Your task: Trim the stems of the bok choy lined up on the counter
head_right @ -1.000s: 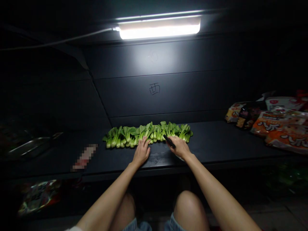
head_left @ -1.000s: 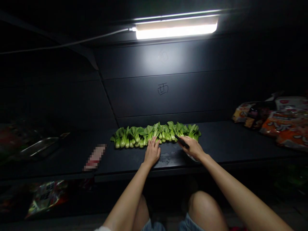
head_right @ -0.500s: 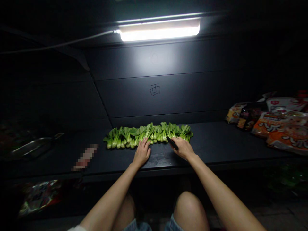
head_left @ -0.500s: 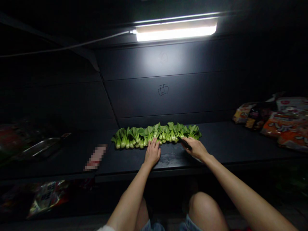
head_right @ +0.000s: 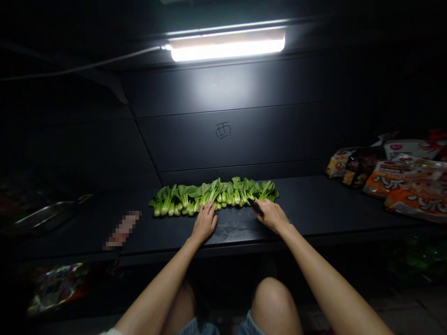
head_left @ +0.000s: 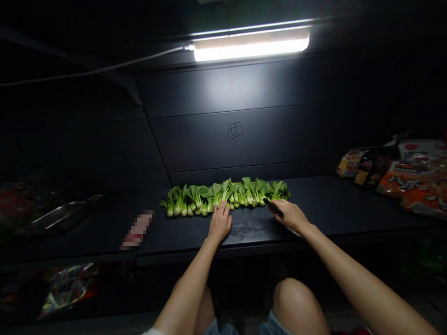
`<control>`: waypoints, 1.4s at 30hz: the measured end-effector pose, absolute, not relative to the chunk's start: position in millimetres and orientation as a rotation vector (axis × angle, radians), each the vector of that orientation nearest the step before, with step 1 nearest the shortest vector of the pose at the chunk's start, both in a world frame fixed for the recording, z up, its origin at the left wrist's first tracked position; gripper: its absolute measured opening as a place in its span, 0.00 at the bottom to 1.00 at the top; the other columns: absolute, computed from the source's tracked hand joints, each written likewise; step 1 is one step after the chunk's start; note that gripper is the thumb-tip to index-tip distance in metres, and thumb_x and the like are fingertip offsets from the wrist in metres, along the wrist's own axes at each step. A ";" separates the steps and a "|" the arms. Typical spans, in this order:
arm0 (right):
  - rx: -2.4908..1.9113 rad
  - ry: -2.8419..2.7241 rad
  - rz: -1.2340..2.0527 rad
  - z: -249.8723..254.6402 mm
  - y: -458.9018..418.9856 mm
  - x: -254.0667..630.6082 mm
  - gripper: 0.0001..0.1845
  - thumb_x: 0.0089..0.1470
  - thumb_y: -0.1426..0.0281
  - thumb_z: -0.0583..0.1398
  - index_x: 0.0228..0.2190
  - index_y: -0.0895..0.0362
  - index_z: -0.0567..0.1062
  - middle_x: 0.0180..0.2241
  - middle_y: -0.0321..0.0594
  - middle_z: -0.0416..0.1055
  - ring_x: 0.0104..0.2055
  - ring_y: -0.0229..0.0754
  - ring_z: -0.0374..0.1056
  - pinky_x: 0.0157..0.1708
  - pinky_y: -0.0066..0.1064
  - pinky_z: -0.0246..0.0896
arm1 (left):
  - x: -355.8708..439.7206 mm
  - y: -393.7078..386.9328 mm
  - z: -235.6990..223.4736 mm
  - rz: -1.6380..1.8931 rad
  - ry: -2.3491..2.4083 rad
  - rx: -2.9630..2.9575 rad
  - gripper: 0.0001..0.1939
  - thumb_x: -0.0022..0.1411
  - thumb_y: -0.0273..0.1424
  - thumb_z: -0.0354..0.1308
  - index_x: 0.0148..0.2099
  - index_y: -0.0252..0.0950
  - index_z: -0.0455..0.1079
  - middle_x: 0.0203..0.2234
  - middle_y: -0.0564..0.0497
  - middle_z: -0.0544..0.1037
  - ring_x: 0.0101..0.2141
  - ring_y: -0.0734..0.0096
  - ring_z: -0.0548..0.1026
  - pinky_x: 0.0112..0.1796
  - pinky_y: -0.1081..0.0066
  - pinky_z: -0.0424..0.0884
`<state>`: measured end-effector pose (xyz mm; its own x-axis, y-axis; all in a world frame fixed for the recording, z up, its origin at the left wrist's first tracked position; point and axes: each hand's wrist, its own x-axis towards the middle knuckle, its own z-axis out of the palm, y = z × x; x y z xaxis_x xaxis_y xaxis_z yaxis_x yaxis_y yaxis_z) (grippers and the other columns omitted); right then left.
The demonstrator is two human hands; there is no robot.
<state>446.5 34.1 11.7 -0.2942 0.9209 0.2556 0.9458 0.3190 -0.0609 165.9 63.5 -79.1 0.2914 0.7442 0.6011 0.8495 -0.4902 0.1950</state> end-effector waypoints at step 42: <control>-1.700 -2.113 -0.170 6.0 30.2 504.1 0.21 0.60 0.57 0.49 0.45 0.54 0.74 0.39 0.44 0.75 0.41 0.44 0.71 0.38 0.28 0.61 | 166.0 62.3 -75.8 -0.800 -1.486 -2.330 0.20 0.64 0.28 0.46 0.57 0.32 0.63 0.59 0.39 0.65 0.62 0.57 0.59 0.61 0.50 0.54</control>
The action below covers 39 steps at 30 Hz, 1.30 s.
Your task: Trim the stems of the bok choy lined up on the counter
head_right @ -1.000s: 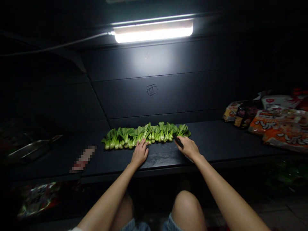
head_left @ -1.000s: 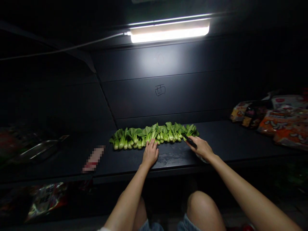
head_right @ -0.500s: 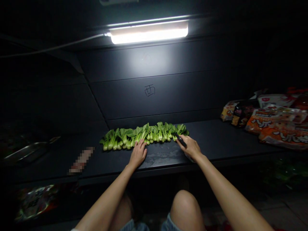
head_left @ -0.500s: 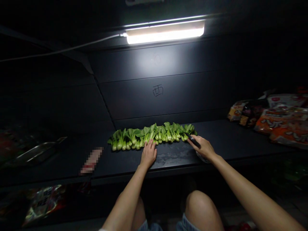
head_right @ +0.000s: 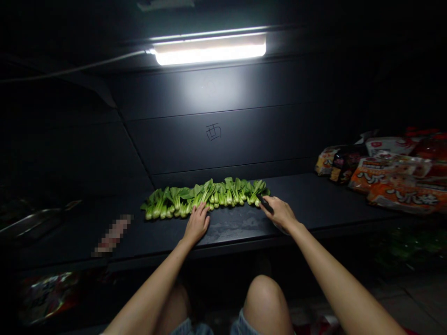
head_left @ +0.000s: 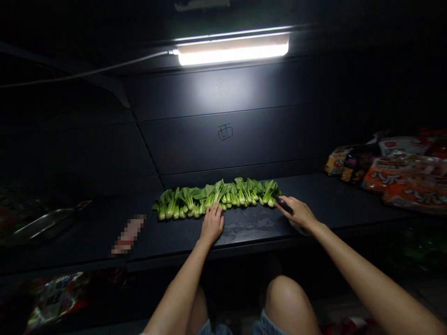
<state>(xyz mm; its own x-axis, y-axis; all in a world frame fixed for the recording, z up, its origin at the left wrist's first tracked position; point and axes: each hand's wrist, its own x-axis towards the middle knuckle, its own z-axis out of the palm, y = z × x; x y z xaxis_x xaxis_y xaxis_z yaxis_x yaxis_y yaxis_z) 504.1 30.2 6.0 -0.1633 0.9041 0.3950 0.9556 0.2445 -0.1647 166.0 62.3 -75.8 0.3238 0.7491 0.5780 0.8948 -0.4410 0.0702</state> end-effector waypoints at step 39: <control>-2.084 -2.118 -0.111 12.1 24.4 524.6 0.20 0.60 0.57 0.49 0.41 0.54 0.75 0.35 0.47 0.76 0.37 0.47 0.73 0.31 0.30 0.58 | 165.9 62.5 -76.0 -0.803 -1.493 -2.321 0.20 0.64 0.28 0.45 0.57 0.33 0.63 0.59 0.39 0.65 0.62 0.57 0.59 0.61 0.50 0.53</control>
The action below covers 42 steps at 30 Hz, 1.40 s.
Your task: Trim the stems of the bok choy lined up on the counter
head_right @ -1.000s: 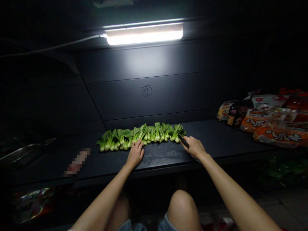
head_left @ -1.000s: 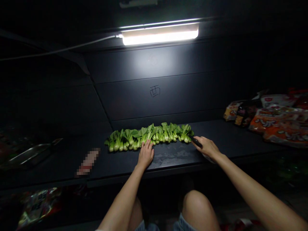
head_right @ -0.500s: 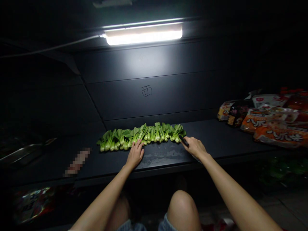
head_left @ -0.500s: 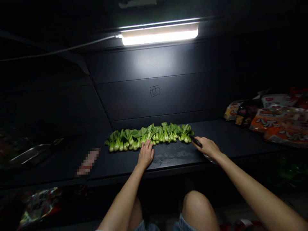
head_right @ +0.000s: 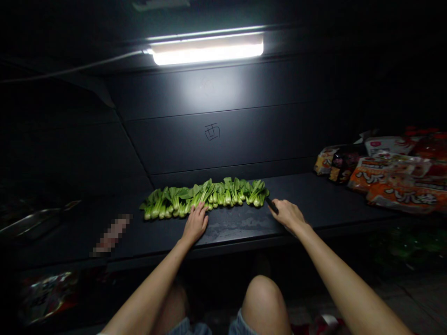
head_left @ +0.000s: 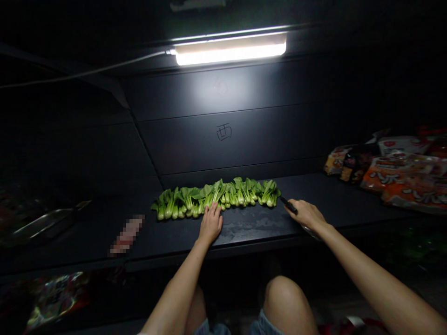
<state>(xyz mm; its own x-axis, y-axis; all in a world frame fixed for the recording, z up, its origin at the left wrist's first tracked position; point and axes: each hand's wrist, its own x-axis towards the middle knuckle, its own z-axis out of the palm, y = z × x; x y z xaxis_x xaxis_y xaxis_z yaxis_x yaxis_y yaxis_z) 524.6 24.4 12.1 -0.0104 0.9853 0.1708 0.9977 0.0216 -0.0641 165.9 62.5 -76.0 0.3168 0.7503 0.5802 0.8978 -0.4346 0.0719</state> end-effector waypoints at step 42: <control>-1.757 -2.372 -0.180 12.2 34.7 425.4 0.16 0.62 0.63 0.50 0.45 0.58 0.71 0.42 0.49 0.75 0.46 0.48 0.69 0.40 0.31 0.59 | 166.2 63.0 -81.1 -0.978 -1.638 -2.118 0.20 0.63 0.26 0.46 0.57 0.34 0.62 0.63 0.39 0.59 0.65 0.53 0.49 0.60 0.47 0.55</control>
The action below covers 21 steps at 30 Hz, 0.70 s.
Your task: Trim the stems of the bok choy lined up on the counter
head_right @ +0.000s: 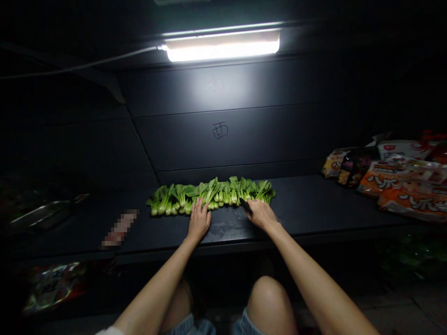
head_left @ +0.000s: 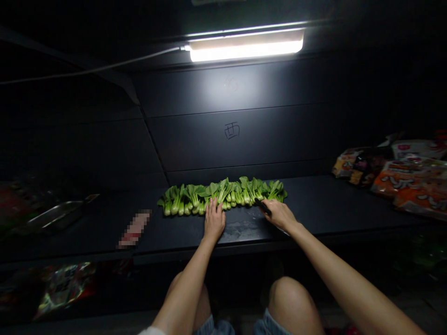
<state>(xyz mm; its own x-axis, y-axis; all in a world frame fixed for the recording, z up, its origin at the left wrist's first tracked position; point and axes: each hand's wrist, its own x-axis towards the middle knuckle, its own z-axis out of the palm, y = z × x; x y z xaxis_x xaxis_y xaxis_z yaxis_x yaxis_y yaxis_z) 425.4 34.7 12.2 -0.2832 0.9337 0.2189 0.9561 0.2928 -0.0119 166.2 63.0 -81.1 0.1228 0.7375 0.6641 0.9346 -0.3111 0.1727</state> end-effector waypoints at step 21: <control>-1.680 -2.434 -0.116 16.9 39.9 382.0 0.18 0.63 0.61 0.49 0.46 0.57 0.71 0.42 0.47 0.75 0.46 0.45 0.69 0.40 0.30 0.57 | 163.7 68.5 -87.7 -1.138 -1.664 -2.149 0.20 0.63 0.27 0.46 0.58 0.33 0.61 0.63 0.38 0.57 0.65 0.54 0.48 0.60 0.50 0.58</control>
<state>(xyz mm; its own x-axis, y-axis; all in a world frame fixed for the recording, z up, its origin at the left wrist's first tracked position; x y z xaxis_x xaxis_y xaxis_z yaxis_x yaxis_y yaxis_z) 382.0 39.9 16.9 -0.3446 0.9186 0.1932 0.9329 0.3581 -0.0385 163.7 68.5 -87.7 0.0729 0.7414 0.6671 0.8908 -0.3492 0.2907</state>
